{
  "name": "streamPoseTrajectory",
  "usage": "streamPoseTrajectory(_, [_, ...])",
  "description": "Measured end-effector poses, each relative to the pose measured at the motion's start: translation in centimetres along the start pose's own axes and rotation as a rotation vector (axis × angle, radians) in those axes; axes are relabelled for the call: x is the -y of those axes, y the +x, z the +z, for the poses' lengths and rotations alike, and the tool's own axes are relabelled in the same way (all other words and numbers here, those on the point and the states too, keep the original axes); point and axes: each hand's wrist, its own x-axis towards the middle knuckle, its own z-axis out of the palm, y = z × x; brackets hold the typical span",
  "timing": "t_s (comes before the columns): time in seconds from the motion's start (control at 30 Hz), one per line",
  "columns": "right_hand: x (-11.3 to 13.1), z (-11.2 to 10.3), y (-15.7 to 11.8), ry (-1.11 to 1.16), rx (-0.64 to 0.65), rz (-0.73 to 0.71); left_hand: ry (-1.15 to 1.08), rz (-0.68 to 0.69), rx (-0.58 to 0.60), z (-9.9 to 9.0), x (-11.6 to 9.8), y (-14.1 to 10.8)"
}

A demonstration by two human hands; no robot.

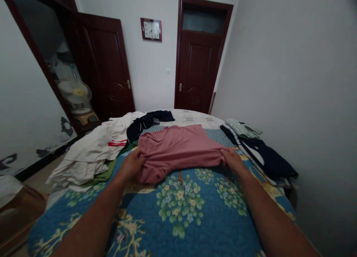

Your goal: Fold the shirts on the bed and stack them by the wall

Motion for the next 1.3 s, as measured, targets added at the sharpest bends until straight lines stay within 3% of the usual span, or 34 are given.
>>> streamPoseTrajectory(0.1, [-0.2,-0.5,0.0,0.218,0.005,0.123,-0.303,-0.164,-0.094,-1.1,1.3,0.7])
streamPoseTrajectory(0.23, [-0.8,-1.6,0.5,0.534,0.164,0.26,-0.554,-0.266,-0.149,-1.5,2.3,1.3])
streamPoseTrajectory(0.37, [-1.4,-2.9,1.2,0.81,0.129,0.206,-0.742,-0.149,-0.313,-2.2,2.5,2.1])
streamPoseTrajectory(0.43, [-1.6,-3.1,1.3,0.811,0.086,0.188,-0.616,-0.066,-0.349,-2.7,2.5,2.2])
streamPoseTrajectory(0.5, [-1.9,-2.9,1.3,0.744,0.07,0.207,-0.305,-0.03,-0.284,-2.9,2.5,1.8])
streamPoseTrajectory(0.6, [-2.4,-2.4,1.2,0.651,0.082,0.235,0.196,-0.044,-0.028,-2.8,2.0,0.8])
streamPoseTrajectory(0.67, [-2.9,-2.0,1.2,0.62,0.083,0.215,0.387,-0.086,0.1,-2.7,1.3,-0.1])
streamPoseTrajectory(0.77, [-3.3,-1.6,1.2,0.603,0.044,0.172,0.425,-0.062,0.244,-2.8,0.2,-1.4])
streamPoseTrajectory(0.97, [-3.6,-1.1,1.1,0.617,0.048,0.187,0.393,0.237,0.435,-2.5,-0.9,-3.7])
streamPoseTrajectory(1.07, [-3.8,-1.0,1.2,0.618,0.048,0.194,0.472,0.316,0.556,-1.8,-1.0,-4.0])
streamPoseTrajectory(1.2, [-4.0,-1.1,1.3,0.623,0.05,0.198,0.544,0.385,0.442,-1.5,-1.2,-3.2])
streamPoseTrajectory(1.3, [-3.9,-1.5,1.5,0.658,0.021,0.183,0.289,0.422,0.284,-2.7,-1.3,-2.2])
